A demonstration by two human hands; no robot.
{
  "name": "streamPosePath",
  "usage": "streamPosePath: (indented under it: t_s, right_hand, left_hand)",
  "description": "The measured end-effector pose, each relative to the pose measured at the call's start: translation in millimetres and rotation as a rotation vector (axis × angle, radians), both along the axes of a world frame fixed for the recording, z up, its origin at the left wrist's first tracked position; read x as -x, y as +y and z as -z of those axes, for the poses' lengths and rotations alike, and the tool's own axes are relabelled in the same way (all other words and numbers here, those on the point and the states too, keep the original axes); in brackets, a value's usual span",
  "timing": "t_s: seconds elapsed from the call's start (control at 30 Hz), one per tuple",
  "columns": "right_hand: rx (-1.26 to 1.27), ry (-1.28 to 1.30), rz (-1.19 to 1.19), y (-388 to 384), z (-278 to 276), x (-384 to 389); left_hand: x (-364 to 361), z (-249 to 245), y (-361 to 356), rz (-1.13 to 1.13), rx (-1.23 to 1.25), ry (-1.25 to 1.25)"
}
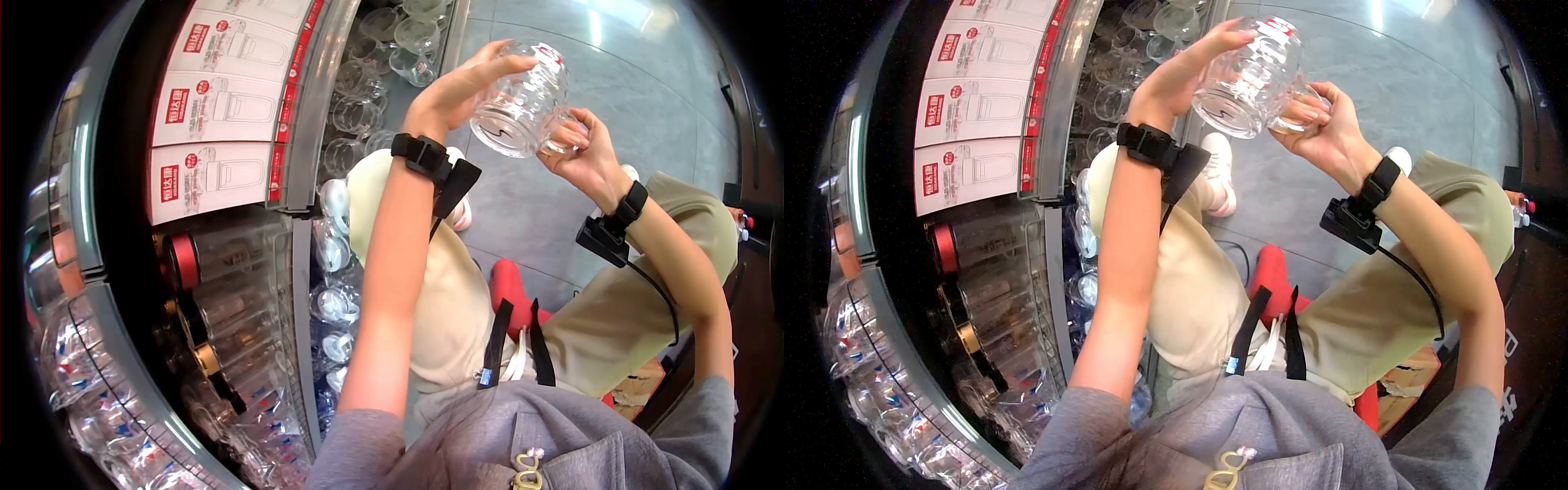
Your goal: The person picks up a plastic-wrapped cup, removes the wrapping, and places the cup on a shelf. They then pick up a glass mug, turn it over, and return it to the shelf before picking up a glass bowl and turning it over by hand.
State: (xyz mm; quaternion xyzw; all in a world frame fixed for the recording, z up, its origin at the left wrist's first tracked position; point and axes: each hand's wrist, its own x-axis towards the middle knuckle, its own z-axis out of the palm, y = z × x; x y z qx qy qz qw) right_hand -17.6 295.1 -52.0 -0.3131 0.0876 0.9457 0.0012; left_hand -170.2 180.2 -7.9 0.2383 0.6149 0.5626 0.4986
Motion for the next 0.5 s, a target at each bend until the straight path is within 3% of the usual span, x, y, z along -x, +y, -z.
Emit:
streamPosePath:
  t_s: [0.17,0.27,0.5]
  right_hand:
    - [0.121,-0.043,-0.14,0,30,1]
    - [-0.105,-0.461,-0.229,-10,34,7]
    - [-0.181,-0.383,-0.3,-28,64,-3]
  left_hand:
    - [-7,25,6,-0.093,0.16,0.048]
    - [-12,28,11,-0.055,0.255,-0.014]
    - [-24,24,12,0.06,0.393,0.173]
